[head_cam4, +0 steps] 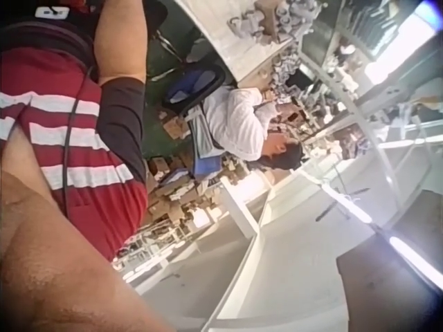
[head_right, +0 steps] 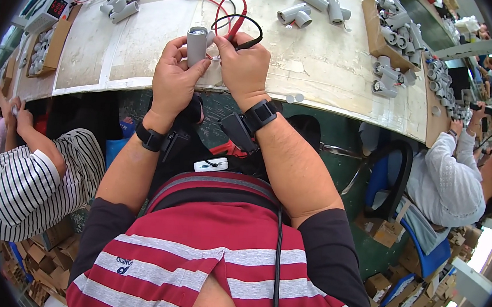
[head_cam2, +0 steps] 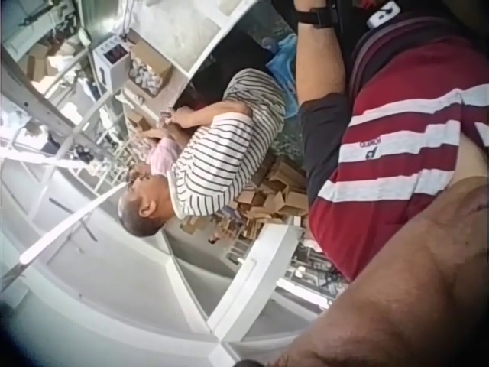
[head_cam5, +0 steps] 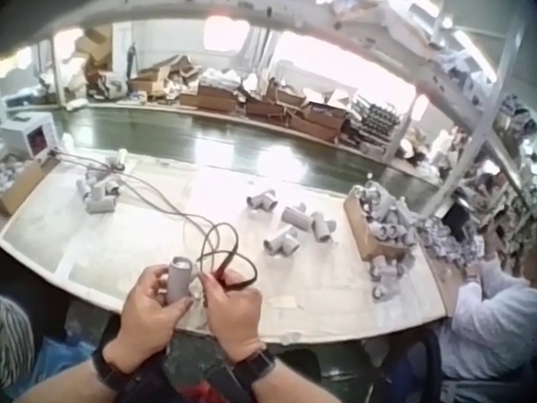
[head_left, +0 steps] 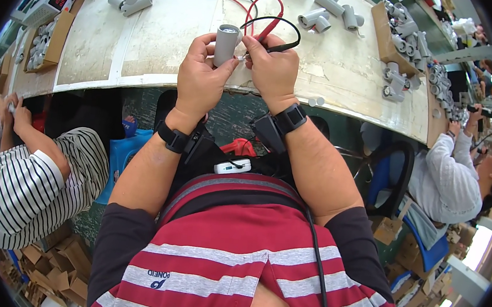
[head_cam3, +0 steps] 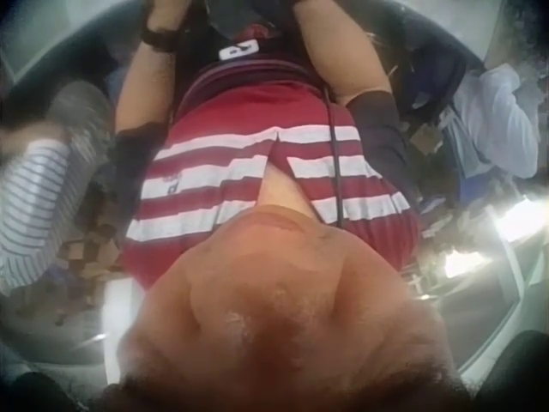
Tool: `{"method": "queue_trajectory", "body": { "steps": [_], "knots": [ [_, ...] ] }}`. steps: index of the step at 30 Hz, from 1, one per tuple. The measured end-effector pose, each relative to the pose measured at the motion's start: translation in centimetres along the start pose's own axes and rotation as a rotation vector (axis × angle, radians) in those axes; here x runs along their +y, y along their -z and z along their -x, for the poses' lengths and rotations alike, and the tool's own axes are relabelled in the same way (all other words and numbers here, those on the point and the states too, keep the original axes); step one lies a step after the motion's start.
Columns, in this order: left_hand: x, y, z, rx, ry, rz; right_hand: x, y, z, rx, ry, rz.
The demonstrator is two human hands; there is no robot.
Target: The person tests electrical components by picking up grey plastic housings, touching their internal wires with multimeter probes, and then placing them back on the workbench. This process is repeated for several components before the person clears the workspace by moving the parts aside.
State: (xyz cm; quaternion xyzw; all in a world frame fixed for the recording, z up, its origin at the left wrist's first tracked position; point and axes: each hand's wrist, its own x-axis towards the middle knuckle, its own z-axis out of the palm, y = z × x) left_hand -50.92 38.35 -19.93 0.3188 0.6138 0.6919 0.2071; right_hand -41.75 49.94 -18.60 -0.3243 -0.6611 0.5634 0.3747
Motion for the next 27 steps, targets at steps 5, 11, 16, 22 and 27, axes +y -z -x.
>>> {"method": "queue_trajectory", "body": {
  "steps": [5,11,16,22,27],
  "knots": [
    [0.23,-0.17,0.0,-0.02,0.013,0.061,0.24,-0.11,0.13,0.012,0.057,0.057],
    [0.38,0.03,0.26,-0.029,0.006,0.073,0.18,-0.35,0.44,0.046,0.102,0.123],
    [0.21,0.33,0.21,-0.049,-0.014,-0.01,0.31,-0.32,0.22,0.052,0.094,0.106],
    [-0.01,-0.17,-0.13,-0.05,-0.006,0.092,0.1,-0.12,0.12,0.079,0.128,0.177],
    [0.59,0.14,-0.2,-0.019,0.026,0.117,-0.12,-0.08,0.42,0.075,0.155,0.148]
  ]
}}
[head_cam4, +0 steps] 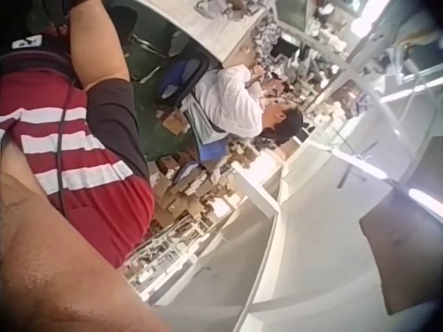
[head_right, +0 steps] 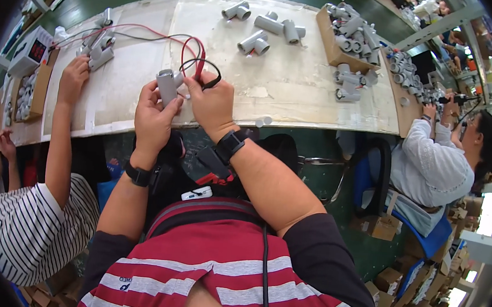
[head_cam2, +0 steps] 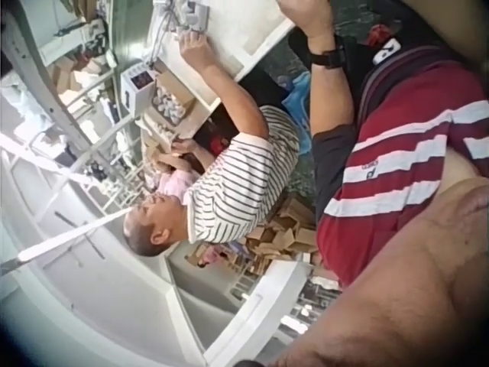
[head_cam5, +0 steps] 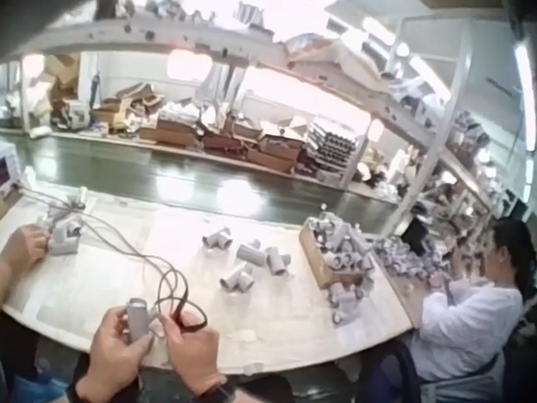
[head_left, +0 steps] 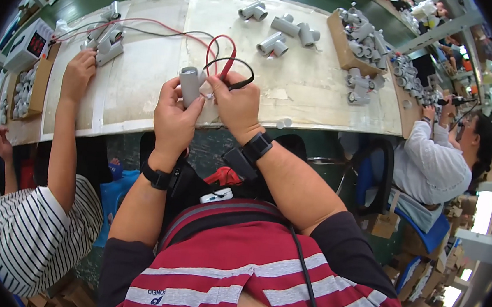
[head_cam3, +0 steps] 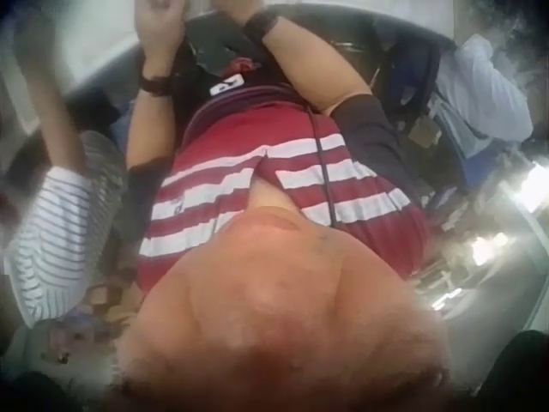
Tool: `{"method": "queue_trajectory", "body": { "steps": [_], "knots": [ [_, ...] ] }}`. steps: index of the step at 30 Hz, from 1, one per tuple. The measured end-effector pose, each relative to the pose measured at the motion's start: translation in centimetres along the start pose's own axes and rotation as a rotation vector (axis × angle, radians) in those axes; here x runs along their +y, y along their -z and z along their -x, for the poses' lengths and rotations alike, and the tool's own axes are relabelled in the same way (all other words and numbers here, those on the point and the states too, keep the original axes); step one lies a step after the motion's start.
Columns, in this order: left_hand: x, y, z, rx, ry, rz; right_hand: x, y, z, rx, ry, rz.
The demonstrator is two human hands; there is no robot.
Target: The person tests electrical components by picking up grey plastic housings, touching their internal wires with multimeter probes, and then placing them back on the workbench. This process is repeated for several components before the person clears the workspace by moving the parts aside.
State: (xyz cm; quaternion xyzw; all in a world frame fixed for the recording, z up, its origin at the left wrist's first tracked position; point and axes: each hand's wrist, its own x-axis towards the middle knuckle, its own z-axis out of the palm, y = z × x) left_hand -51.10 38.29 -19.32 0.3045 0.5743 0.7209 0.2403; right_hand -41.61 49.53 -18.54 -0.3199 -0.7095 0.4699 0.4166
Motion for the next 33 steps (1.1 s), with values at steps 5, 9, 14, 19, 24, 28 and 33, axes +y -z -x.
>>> {"method": "queue_trajectory", "body": {
  "steps": [5,9,14,19,24,28,33],
  "knots": [
    [1.9,-0.2,-0.3,0.039,0.21,-0.068,-0.1,-0.4,0.0,0.0,-0.018,-0.05],
    [2.2,-0.5,-0.4,0.046,0.216,-0.081,0.2,-0.5,0.1,-0.015,-0.038,-0.066],
    [2.1,-0.5,-0.6,0.029,0.208,-0.077,0.1,-0.4,0.0,-0.004,-0.056,-0.089],
    [1.7,-0.5,-0.8,0.046,0.26,-0.072,0.4,-0.4,-0.4,0.002,0.032,-0.001],
    [1.2,-0.2,-0.8,0.013,0.262,-0.082,0.0,-0.3,-0.1,0.031,0.006,-0.099],
    [1.6,-0.1,-0.6,-0.01,0.26,-0.058,-0.2,-0.1,0.0,0.018,0.048,-0.044],
    [1.8,-0.9,-0.6,0.007,0.238,-0.092,-0.6,0.5,0.1,0.0,-0.022,-0.036]
  ]
}}
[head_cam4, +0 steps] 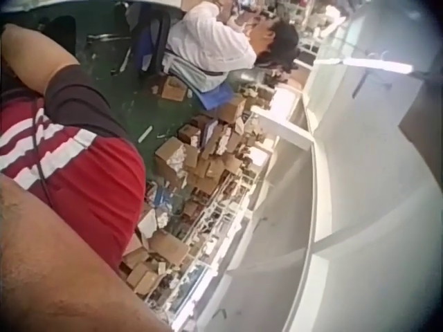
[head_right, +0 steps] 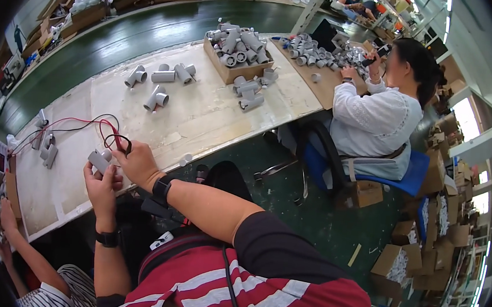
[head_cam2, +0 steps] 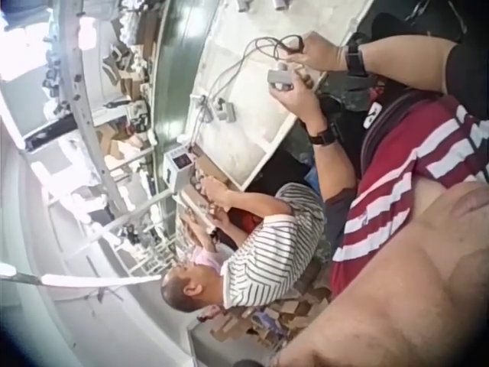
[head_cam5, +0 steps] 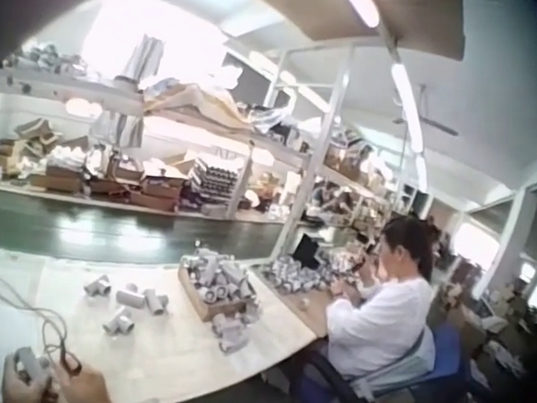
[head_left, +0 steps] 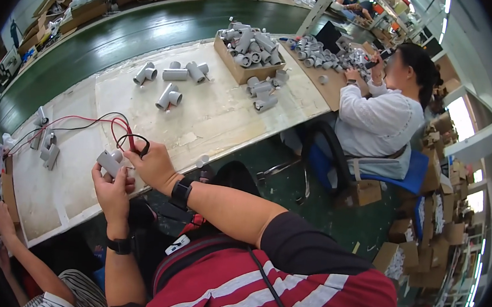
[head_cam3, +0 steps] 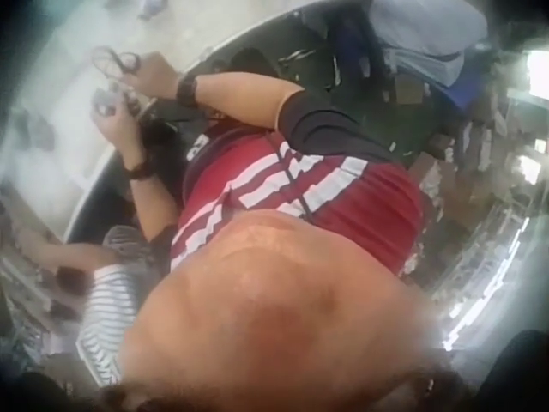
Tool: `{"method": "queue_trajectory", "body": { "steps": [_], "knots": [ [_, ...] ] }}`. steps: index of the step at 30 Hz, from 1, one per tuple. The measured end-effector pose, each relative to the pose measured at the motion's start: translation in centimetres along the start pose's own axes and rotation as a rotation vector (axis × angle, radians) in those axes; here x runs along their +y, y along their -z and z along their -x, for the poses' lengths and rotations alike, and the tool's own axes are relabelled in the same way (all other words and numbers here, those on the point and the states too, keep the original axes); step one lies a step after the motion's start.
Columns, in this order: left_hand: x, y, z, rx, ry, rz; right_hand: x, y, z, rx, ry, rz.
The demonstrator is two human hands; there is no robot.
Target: The person tests electrical components by picking up grey plastic housings, touching their internal wires with multimeter probes, and then placing them back on the workbench. This process is repeated for several components before the person clears the workspace by moving the parts aside.
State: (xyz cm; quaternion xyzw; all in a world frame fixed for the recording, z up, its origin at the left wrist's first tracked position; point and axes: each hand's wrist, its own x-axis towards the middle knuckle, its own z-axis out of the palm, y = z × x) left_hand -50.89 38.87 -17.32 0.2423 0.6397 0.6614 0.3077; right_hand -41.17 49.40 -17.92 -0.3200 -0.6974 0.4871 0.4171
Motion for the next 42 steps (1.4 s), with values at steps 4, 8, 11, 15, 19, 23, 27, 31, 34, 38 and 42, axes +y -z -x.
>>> {"method": "queue_trajectory", "body": {
  "steps": [4,8,11,15,19,23,27,31,34,38,42],
  "knots": [
    [0.3,-0.1,0.2,0.018,-0.001,-0.002,0.2,-0.2,-0.2,0.029,0.02,-0.013],
    [-0.4,1.3,-0.2,0.022,0.012,-0.035,0.3,-0.7,-0.3,-0.029,-0.006,-0.031],
    [0.0,0.4,-0.7,-0.001,0.052,-0.001,1.8,-0.4,-0.8,0.036,0.043,-0.027],
    [1.2,5.3,-2.6,0.138,0.06,0.057,-0.2,2.3,-2.3,-0.025,-0.276,-0.297],
    [0.7,14.3,-6.9,0.243,0.074,-0.035,-1.7,7.4,-5.5,-0.012,-0.197,-0.181],
    [1.4,17.6,-7.8,0.41,0.064,-0.289,-2.9,12.5,-10.6,0.031,-0.076,-0.042],
    [0.8,13.5,-7.7,0.72,-0.716,-1.194,-4.9,16.1,-12.9,0.059,-0.032,0.083],
    [5.4,-3.2,-7.2,-0.107,-0.411,-0.748,-3.1,16.3,-12.7,0.055,-0.046,0.077],
    [3.1,-10.0,-13.5,-0.136,-0.584,-0.815,-3.2,15.1,-12.2,0.032,-0.061,0.026],
    [2.9,-16.8,-16.3,-0.319,-0.427,-0.96,-2.7,16.5,-10.8,0.077,-0.113,-0.023],
    [4.0,-17.4,-15.6,-0.569,-0.064,-1.01,-2.0,16.6,-10.0,0.082,-0.145,-0.07]
  ]
}}
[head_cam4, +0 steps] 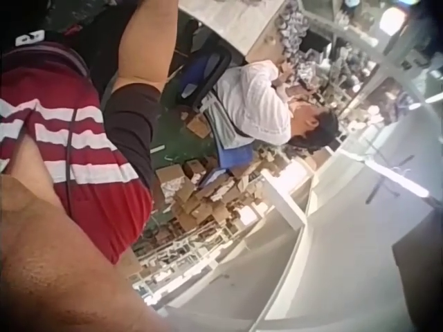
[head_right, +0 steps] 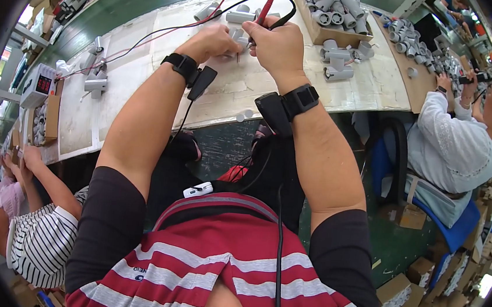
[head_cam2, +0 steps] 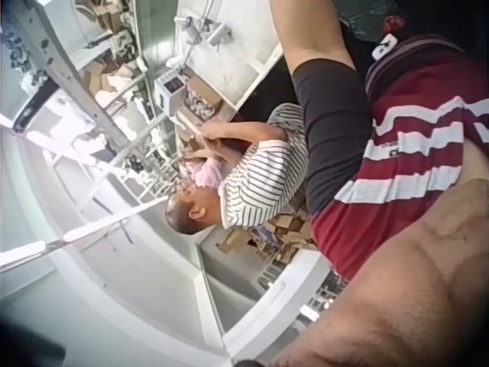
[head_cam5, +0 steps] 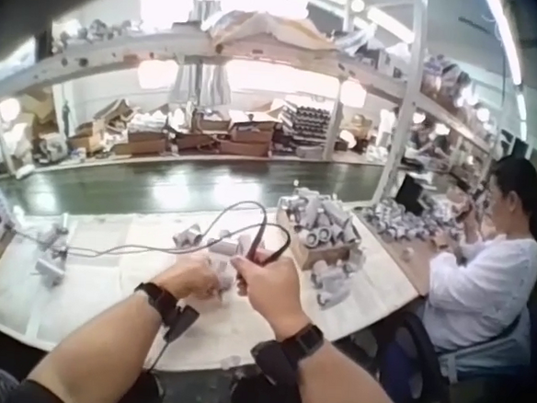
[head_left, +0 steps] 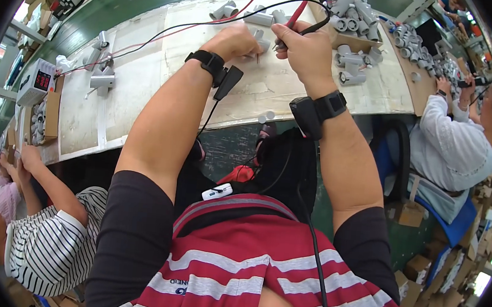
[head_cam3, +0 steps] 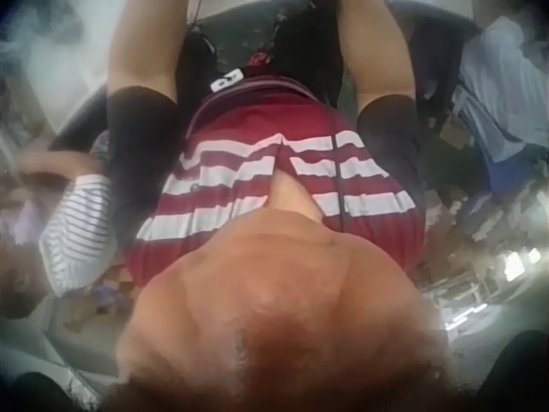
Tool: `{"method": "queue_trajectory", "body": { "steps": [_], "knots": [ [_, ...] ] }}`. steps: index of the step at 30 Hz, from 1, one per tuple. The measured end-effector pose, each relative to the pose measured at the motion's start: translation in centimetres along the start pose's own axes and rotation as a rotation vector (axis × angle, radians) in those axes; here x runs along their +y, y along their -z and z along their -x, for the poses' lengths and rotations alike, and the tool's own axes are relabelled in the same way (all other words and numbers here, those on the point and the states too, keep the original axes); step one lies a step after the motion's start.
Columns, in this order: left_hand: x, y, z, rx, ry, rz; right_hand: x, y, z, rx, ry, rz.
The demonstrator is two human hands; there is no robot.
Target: The person tests electrical components by picking up grey plastic housings, touching their internal wires with multimeter probes, and then placing them back on the workbench. This process is repeated for several components before the person clears the workspace by moving the parts aside.
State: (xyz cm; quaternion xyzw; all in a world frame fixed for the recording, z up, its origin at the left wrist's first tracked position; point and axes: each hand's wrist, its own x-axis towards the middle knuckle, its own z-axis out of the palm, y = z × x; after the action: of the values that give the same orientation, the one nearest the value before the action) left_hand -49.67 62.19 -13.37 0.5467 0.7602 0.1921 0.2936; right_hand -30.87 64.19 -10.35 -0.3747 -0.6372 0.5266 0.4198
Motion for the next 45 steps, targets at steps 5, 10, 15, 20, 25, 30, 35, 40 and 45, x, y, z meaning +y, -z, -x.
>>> {"method": "queue_trajectory", "body": {
  "steps": [5,10,15,20,25,30,35,40,45],
  "knots": [
    [-4.1,-0.8,3.6,0.01,0.077,0.305,0.7,-1.6,0.6,-0.028,-0.056,-0.125],
    [-7.1,-1.5,13.0,0.297,0.144,0.624,2.6,-4.3,2.6,-0.056,-0.146,-0.334],
    [-10.2,-2.8,18.3,0.642,0.105,0.759,3.9,-8.8,5.7,-0.105,-0.234,-0.393],
    [-10.4,-2.4,20.0,0.632,0.086,0.852,3.9,-12.2,8.0,-0.184,-0.2,-0.247],
    [-11.0,-2.8,19.9,0.647,0.109,0.739,4.1,-13.4,8.4,-0.245,-0.163,-0.13],
    [-10.9,-2.9,20.0,0.656,0.115,0.715,4.2,-13.4,8.4,-0.233,-0.159,-0.057],
    [-11.2,-3.2,19.7,0.662,0.094,0.73,5.1,-13.6,8.1,-0.224,-0.119,-0.027],
    [-11.6,-3.3,19.7,0.649,0.088,0.75,5.5,-13.8,8.0,-0.225,-0.061,0.012],
    [-11.6,-3.4,19.7,0.658,0.057,0.787,5.3,-13.7,8.2,-0.223,-0.056,0.03]
  ]
}}
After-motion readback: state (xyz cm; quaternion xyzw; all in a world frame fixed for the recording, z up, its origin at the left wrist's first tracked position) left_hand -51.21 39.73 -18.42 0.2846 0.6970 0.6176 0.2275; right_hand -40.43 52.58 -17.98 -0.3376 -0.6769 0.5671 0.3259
